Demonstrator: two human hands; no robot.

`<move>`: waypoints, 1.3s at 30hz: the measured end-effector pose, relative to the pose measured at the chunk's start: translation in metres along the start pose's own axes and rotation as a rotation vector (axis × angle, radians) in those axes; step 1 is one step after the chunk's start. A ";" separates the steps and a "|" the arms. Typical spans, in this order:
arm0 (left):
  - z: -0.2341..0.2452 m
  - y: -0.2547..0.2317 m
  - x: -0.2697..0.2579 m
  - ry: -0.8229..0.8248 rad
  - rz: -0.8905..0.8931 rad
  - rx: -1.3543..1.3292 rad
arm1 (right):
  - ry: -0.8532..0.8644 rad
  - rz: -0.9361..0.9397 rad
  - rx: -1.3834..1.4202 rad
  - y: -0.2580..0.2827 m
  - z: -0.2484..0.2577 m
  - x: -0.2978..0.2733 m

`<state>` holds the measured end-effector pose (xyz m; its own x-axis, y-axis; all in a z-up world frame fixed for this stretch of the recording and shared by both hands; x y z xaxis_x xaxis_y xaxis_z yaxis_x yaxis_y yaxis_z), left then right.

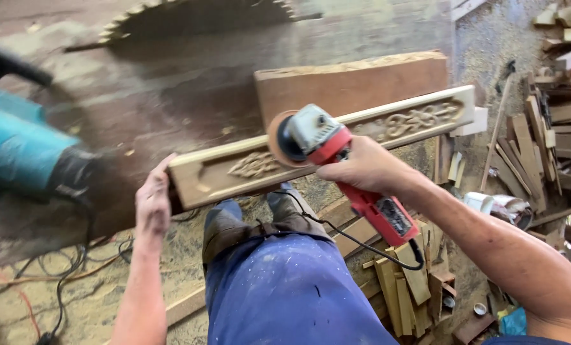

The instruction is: The person uses a red angle grinder with a sanding disc to smooth the surface of a carved wooden beam. They hold the beam with one hand and move the grinder along the carved details and flat edges, generating wood dust.

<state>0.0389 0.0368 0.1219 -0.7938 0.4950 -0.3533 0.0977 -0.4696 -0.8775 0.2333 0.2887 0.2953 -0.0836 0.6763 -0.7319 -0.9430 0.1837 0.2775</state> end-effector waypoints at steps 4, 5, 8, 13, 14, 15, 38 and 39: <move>-0.022 0.010 -0.003 -0.038 0.019 -0.034 | -0.001 -0.072 0.081 -0.049 0.064 0.043; -0.025 0.023 0.000 -0.079 0.029 0.085 | -0.080 -0.066 0.107 -0.064 0.079 0.056; -0.033 0.008 0.003 -0.082 0.076 0.156 | -0.134 -0.131 0.102 -0.103 0.127 0.095; -0.037 0.014 0.008 -0.057 0.004 0.120 | -0.191 -0.276 0.159 -0.164 0.196 0.140; -0.036 0.018 0.009 -0.069 -0.033 0.130 | -0.255 -0.318 0.166 -0.176 0.208 0.148; -0.035 0.023 0.010 -0.080 -0.071 0.140 | -0.320 -0.363 0.173 -0.188 0.219 0.156; -0.005 0.069 0.028 0.065 -0.018 -0.283 | 0.066 -0.149 -0.315 0.041 0.020 0.042; -0.004 0.068 0.030 0.112 0.090 -0.390 | 0.075 -0.098 -0.370 0.054 0.005 0.035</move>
<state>0.0242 0.0230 0.0497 -0.7038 0.5512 -0.4481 0.4006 -0.2129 -0.8912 0.1814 0.3254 0.2879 0.0026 0.6119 -0.7909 -0.9990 -0.0338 -0.0295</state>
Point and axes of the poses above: each hand's wrist, its own x-axis towards the middle knuckle, its own z-axis out of the back of the hand, y = z × x, the point moved 1 cm from there along x, towards the middle knuckle, and after that the axes turned 13 degrees about -y, right-handed, at the moved point
